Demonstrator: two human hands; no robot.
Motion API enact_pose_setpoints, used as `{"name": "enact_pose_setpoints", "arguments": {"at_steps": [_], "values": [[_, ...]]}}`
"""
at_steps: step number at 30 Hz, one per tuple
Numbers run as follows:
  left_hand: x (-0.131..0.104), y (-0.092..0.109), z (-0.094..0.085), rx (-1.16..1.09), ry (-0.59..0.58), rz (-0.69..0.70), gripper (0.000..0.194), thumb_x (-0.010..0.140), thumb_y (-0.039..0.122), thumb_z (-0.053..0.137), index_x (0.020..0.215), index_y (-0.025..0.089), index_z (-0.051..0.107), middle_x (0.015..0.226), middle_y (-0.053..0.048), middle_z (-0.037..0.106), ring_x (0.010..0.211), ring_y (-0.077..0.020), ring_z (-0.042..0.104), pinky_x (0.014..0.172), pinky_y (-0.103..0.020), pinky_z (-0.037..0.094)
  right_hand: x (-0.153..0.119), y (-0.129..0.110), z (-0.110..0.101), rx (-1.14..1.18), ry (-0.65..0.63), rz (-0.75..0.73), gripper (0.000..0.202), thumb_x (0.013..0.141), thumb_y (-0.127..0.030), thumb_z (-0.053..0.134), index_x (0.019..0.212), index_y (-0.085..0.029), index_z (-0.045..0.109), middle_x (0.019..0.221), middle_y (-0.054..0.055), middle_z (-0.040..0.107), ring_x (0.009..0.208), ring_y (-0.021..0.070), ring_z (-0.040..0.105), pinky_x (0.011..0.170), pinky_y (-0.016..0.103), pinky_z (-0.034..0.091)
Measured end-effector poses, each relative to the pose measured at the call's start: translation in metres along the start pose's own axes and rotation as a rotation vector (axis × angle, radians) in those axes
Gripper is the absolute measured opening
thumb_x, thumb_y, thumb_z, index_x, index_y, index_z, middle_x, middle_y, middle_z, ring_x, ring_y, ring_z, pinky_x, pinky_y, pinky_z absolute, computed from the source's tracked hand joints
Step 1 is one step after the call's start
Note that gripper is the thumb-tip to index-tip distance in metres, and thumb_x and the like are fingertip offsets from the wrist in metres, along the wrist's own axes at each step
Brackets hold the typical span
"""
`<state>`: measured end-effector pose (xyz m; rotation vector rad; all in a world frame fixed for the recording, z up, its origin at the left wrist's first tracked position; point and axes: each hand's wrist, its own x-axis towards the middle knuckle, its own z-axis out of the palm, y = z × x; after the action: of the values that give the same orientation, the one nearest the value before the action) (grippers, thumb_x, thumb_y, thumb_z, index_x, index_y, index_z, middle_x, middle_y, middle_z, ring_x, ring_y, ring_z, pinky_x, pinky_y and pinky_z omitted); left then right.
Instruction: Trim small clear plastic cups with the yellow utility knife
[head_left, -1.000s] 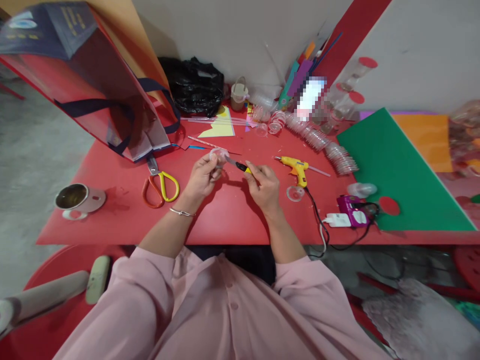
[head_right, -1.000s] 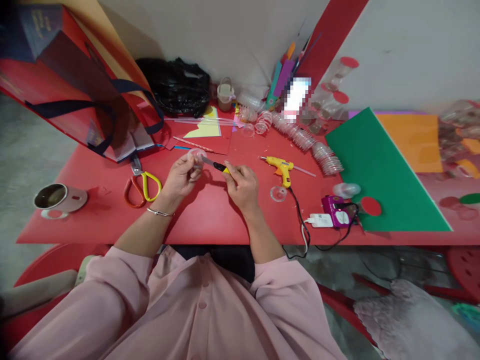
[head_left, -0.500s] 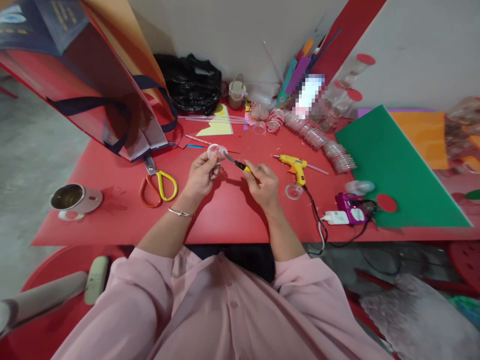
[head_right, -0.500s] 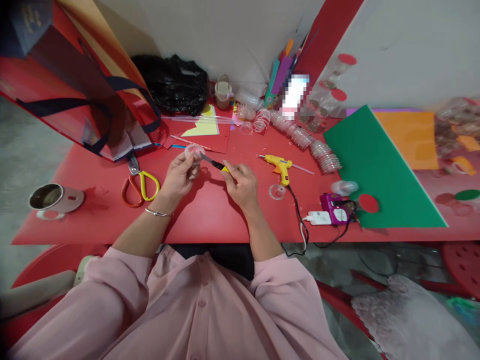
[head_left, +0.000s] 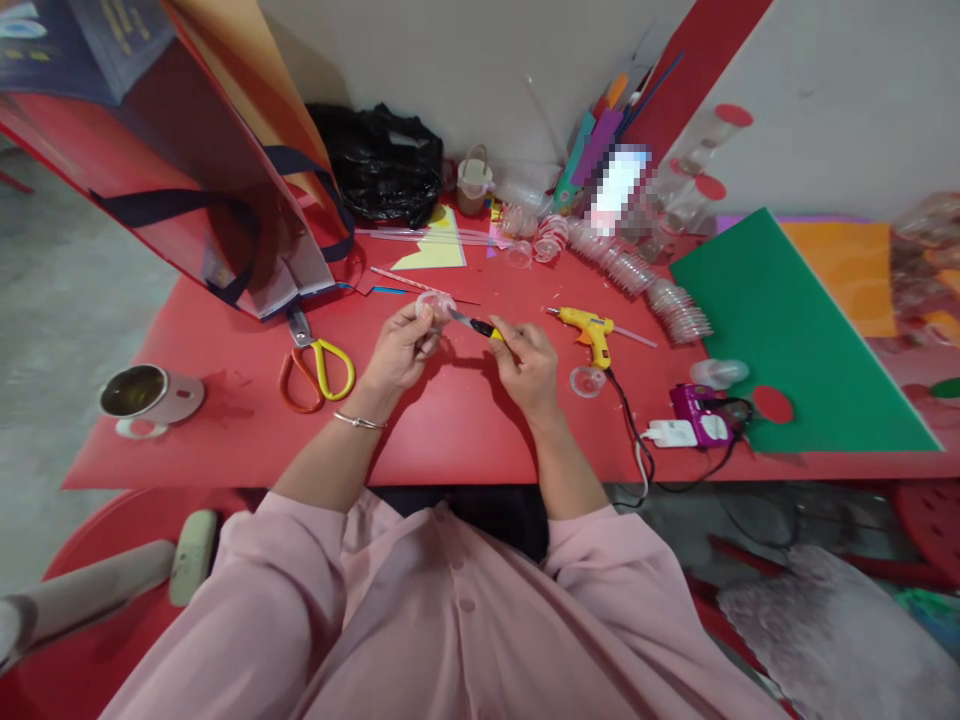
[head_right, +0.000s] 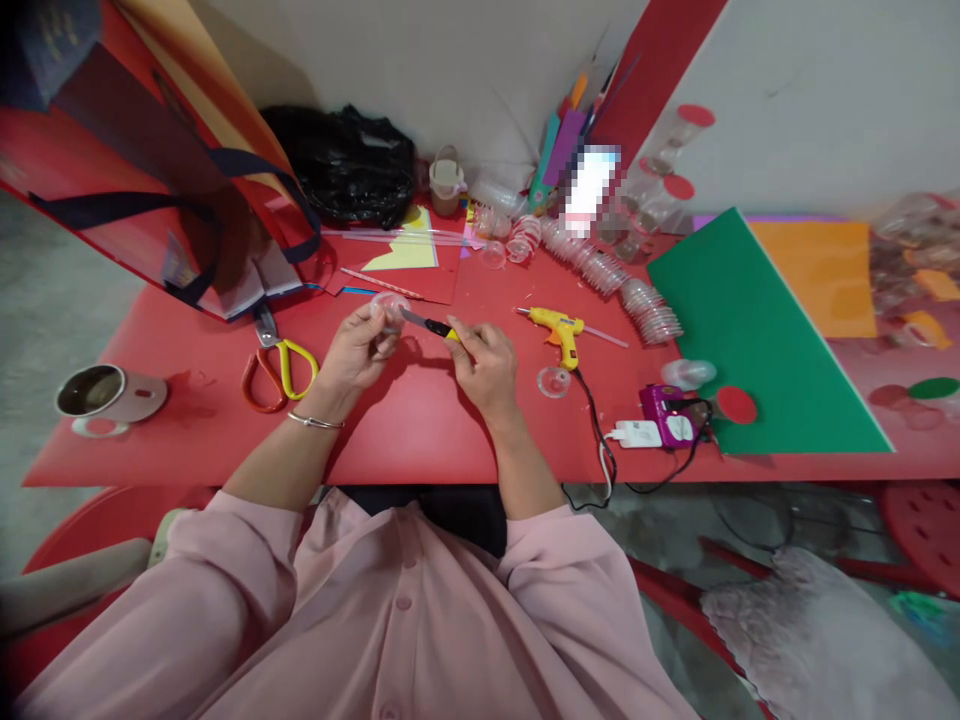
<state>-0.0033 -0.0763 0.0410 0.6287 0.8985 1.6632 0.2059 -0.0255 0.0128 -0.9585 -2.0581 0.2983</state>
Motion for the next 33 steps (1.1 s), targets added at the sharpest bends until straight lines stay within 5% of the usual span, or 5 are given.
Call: {"name": "enact_pose_setpoints", "arguments": {"at_steps": [17, 33], "values": [[0.001, -0.007, 0.001, 0.013, 0.103, 0.019, 0.024, 0.082, 0.036, 0.085, 0.081, 0.017, 0.071, 0.079, -0.001, 0.071, 0.048, -0.003, 0.052, 0.039, -0.015, 0.033, 0.0, -0.004, -0.002, 0.018, -0.08, 0.033, 0.041, 0.106, -0.047, 0.048, 0.136, -0.027, 0.07, 0.092, 0.005, 0.067, 0.089, 0.0186, 0.062, 0.086, 0.033, 0.05], [0.0, 0.005, -0.004, -0.009, -0.053, -0.082, 0.034, 0.084, 0.038, 0.082, 0.068, 0.015, 0.063, 0.066, -0.001, 0.06, 0.04, -0.0025, 0.034, 0.034, -0.017, 0.022, 0.002, 0.001, -0.005, -0.096, -0.047, -0.016, 0.038, 0.105, -0.045, 0.052, 0.135, -0.03, 0.07, 0.101, 0.007, 0.067, 0.098, 0.0209, 0.06, 0.09, 0.037, 0.045]]}}
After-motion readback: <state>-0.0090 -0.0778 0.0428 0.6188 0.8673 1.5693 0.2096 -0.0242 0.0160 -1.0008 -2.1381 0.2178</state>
